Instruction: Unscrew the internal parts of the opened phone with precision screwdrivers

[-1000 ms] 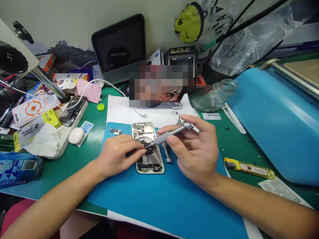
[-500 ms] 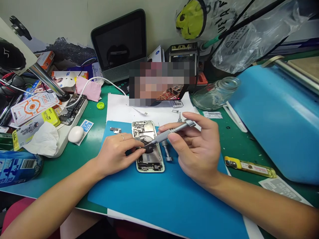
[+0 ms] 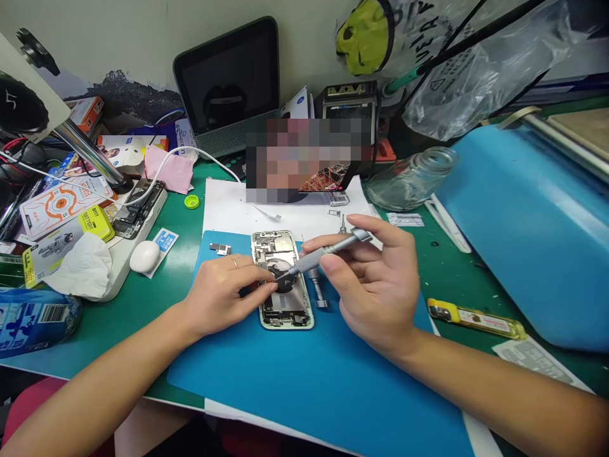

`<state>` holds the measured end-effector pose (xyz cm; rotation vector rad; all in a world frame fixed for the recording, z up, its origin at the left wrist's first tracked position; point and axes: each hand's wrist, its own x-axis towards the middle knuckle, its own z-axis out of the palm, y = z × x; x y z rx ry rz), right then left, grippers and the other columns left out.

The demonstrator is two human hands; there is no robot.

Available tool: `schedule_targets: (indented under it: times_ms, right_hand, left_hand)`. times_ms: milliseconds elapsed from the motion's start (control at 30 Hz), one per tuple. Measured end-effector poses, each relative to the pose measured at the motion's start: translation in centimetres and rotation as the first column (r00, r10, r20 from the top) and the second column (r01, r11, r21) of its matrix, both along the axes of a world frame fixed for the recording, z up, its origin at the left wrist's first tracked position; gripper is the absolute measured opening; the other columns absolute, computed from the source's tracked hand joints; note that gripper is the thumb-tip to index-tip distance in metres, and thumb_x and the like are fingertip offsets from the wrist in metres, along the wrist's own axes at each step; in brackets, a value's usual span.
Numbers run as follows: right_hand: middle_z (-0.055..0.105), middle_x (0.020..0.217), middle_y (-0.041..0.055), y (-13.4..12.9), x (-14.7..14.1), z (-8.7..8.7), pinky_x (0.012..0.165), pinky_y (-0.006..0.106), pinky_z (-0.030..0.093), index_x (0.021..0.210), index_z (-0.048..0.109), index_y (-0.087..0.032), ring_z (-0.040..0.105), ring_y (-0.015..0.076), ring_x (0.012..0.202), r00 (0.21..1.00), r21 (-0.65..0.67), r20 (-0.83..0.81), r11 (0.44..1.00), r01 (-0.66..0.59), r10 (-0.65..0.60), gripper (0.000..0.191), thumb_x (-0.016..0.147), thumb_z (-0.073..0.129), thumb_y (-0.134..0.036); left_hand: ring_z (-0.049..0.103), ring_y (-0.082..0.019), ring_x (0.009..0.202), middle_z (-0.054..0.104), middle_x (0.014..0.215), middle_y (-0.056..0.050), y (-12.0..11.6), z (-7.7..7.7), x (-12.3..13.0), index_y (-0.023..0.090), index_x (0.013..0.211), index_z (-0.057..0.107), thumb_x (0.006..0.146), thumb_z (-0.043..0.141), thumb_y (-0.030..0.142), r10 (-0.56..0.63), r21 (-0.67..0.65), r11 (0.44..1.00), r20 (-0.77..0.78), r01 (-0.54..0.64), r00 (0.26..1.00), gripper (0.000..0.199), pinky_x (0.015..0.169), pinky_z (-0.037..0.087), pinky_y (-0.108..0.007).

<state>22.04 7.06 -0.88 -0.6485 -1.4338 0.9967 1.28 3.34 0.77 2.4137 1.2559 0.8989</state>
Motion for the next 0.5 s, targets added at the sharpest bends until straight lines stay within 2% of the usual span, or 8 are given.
schedule_targets:
  times_ms: [500]
  right_hand:
    - [0.077, 0.095, 0.0010, -0.01, -0.01, 0.06, 0.064, 0.029, 0.066, 0.125, 0.054, -0.032, 0.075, 0.0172, 0.079, 1.000, -0.005, -0.004, 1.000, -0.007, 0.007, 0.038, 0.092, 0.066, -0.018]
  left_hand:
    - [0.060, -0.012, 0.065, 0.068, 0.073, -0.002, -0.06, 0.05, 0.05, 0.016, 0.093, 0.071, 0.098, 0.060, 0.025, 0.001, 0.004, 1.000, 0.014, -0.001, 1.000, 0.015, 0.060, 0.043, -0.024]
